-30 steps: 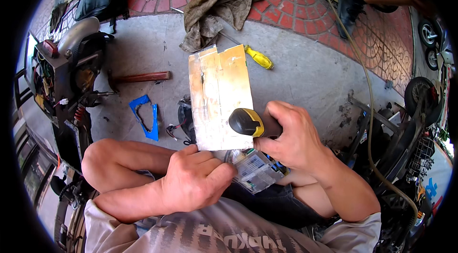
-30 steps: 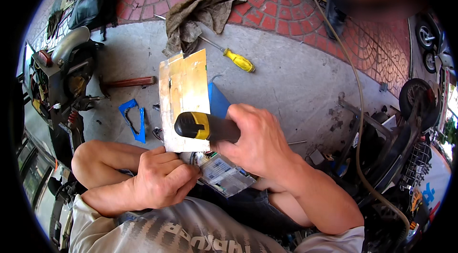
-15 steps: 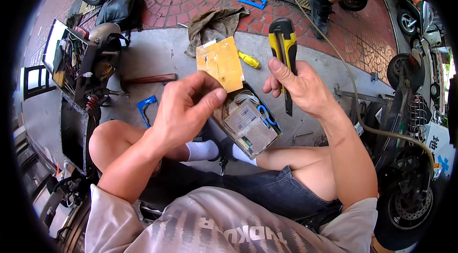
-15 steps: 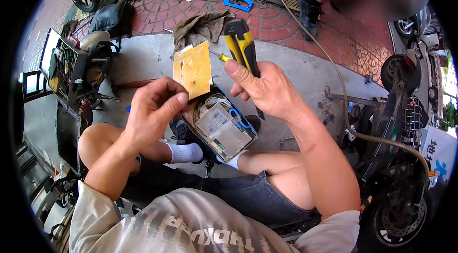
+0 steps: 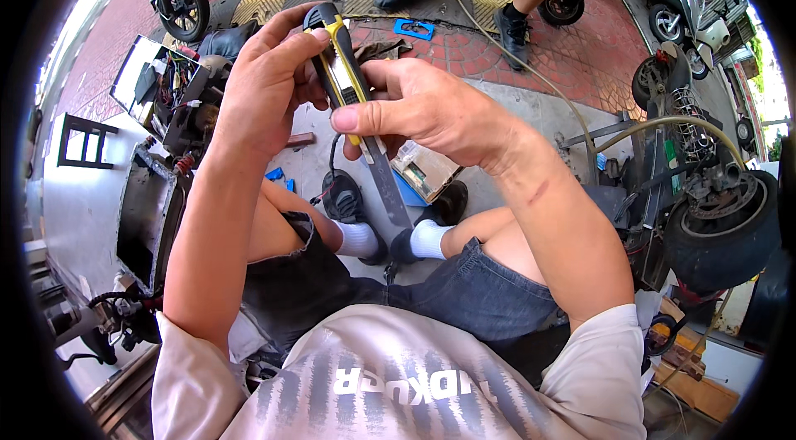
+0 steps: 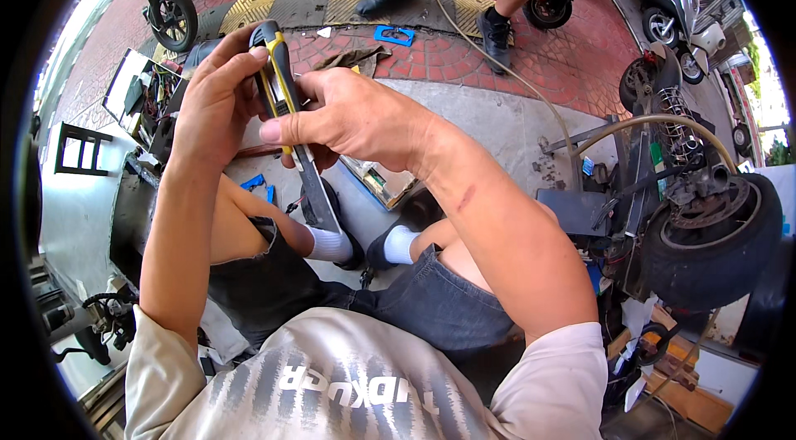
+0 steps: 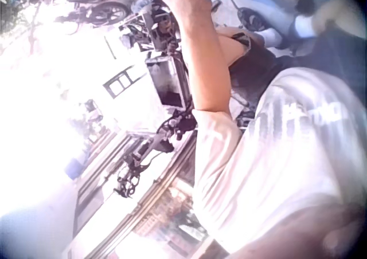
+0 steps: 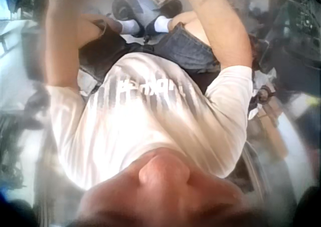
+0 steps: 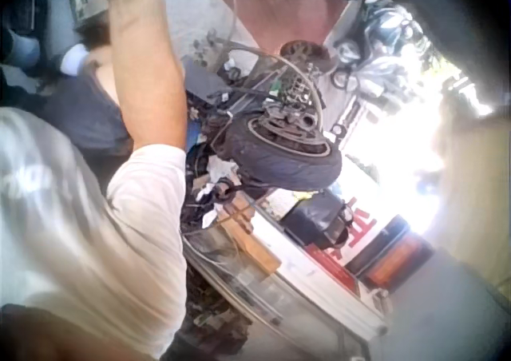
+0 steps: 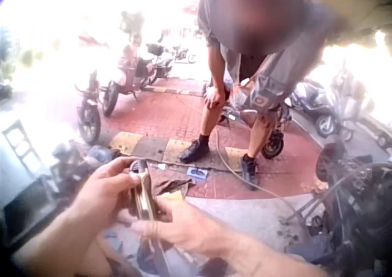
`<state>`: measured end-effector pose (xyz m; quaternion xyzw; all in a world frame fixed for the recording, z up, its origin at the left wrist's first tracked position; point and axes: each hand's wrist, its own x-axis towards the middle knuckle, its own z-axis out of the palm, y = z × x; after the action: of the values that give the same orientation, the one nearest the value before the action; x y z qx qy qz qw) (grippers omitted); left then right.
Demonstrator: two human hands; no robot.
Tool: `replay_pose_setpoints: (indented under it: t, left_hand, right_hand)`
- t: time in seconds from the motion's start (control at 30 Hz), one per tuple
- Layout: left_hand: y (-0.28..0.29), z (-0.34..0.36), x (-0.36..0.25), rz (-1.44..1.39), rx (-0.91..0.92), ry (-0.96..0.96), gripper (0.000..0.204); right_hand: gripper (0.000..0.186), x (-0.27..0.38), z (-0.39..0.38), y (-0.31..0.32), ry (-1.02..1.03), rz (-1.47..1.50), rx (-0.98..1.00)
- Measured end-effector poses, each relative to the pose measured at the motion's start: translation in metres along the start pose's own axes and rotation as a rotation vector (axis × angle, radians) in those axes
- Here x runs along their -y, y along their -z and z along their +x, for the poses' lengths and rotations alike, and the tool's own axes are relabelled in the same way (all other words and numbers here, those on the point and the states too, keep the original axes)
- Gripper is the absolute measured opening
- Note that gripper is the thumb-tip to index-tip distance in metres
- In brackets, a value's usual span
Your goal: The person removes blue tape and a protective outer casing from a battery pack using a box cutter and their hands, eventually prying the two halves of the shell apart to reveal the cells and internal wiring.
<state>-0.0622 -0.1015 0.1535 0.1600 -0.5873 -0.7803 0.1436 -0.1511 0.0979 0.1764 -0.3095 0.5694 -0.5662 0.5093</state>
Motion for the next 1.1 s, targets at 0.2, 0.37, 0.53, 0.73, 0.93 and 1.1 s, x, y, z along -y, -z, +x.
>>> replay_pose_setpoints:
  t: [0.2, 0.37, 0.53, 0.73, 0.93, 1.1]
  left_hand:
    - [-0.003, -0.026, -0.031, 0.228, -0.013, -0.148, 0.048]
    - [-0.008, -0.027, -0.036, 0.272, -0.003, -0.164, 0.046]
    - [-0.013, -0.010, -0.021, 0.279, 0.068, -0.112, 0.045]
    - [-0.027, 0.010, -0.001, 0.247, 0.138, -0.031, 0.043]
    - [-0.005, 0.028, 0.010, 0.049, 0.092, 0.074, 0.040]
    - [0.085, 0.039, -0.005, -0.126, -0.113, -0.028, 0.037]
  right_hand:
    - [0.047, -0.005, -0.007, -0.012, 0.178, -0.136, -0.012]
    - [0.034, -0.002, -0.004, -0.007, 0.121, -0.151, -0.050]
    - [0.031, 0.000, 0.002, 0.001, -0.019, -0.169, -0.170]
    - [0.051, -0.011, 0.015, 0.027, -0.072, -0.209, -0.233]
    - [0.057, -0.012, 0.033, 0.036, -0.076, -0.198, -0.133]
    - [0.061, 0.003, 0.029, 0.054, -0.041, -0.191, -0.242]
